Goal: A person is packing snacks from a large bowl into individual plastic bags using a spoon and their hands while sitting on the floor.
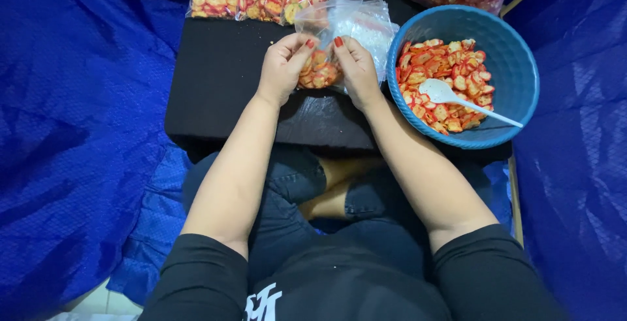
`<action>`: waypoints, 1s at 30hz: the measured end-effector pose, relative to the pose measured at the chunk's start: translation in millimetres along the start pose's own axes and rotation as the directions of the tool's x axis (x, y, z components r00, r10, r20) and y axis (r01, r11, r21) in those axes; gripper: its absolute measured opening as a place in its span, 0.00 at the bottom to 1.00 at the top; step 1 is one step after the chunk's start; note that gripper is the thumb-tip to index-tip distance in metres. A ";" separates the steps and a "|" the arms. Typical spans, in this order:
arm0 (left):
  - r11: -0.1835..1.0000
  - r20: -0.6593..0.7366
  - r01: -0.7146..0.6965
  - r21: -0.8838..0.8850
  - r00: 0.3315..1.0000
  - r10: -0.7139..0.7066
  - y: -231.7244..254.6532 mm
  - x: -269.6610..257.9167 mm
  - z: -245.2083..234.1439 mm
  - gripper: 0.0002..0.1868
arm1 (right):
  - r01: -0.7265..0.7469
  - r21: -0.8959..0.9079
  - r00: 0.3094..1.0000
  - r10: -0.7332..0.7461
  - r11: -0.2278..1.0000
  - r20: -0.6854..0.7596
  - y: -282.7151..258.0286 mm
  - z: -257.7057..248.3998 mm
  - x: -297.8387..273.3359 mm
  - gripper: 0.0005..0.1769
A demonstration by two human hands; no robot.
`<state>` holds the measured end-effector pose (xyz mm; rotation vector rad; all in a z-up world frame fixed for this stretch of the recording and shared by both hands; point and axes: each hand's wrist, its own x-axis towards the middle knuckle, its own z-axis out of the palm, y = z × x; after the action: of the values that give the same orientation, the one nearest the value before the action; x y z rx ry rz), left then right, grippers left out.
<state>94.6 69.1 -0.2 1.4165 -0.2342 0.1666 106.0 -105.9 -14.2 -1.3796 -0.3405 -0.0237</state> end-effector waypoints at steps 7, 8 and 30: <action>1.000 0.045 -0.008 0.006 0.999 0.008 -8.8 -0.7 -3.7 0.08 | -0.006 -0.058 1.000 0.006 0.998 0.008 -3.7 1.6 0.7 0.15; 1.000 0.046 -0.015 0.012 0.999 0.014 -10.0 -1.2 -3.7 0.08 | -0.023 -0.032 1.000 0.023 0.999 0.001 -0.5 0.3 0.8 0.14; 0.991 -0.100 -0.050 0.127 0.993 0.063 -6.8 -6.6 7.7 0.25 | 0.064 -0.043 0.996 -0.067 0.997 -0.062 10.8 -0.5 2.4 0.15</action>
<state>89.5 60.7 -7.4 1.5214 -0.1807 0.3053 110.8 -103.8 -24.0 -1.4051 -0.3336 -0.1287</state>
